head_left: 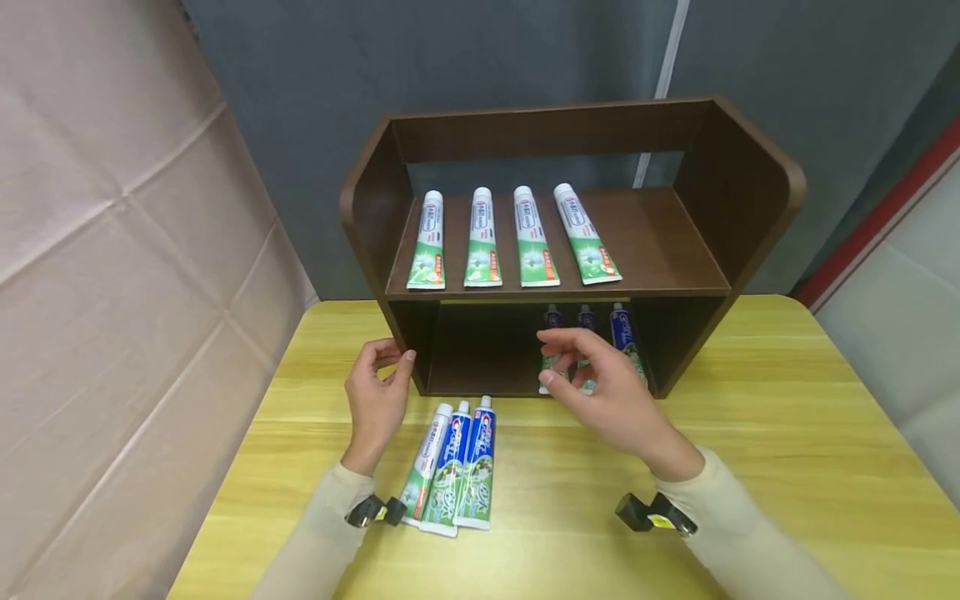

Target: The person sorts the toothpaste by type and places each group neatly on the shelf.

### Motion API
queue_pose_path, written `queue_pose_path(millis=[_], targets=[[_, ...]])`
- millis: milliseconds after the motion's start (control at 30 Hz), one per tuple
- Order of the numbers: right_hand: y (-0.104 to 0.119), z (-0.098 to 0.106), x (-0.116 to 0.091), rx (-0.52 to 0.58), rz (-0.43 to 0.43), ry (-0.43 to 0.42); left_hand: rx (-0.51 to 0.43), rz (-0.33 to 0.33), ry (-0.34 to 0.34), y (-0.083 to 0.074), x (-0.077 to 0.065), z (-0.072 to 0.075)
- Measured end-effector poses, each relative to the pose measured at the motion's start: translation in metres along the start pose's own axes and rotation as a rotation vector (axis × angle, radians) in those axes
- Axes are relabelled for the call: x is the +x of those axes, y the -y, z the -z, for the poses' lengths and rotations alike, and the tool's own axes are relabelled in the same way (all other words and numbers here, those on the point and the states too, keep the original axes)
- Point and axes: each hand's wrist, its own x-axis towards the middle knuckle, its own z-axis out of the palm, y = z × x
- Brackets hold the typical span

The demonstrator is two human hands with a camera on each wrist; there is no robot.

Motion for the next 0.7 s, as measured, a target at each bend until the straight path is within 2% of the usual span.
queue_pose_path(millis=[500,700], targets=[[-0.025,-0.04,-0.016,0.076,-0.149,0.1,0.005,0.002,0.0,0.002,0.001,0.001],[-0.031,-0.054,-0.021,0.087,-0.18,0.117,-0.002,-0.004,-0.001,0.002,0.0,0.001]])
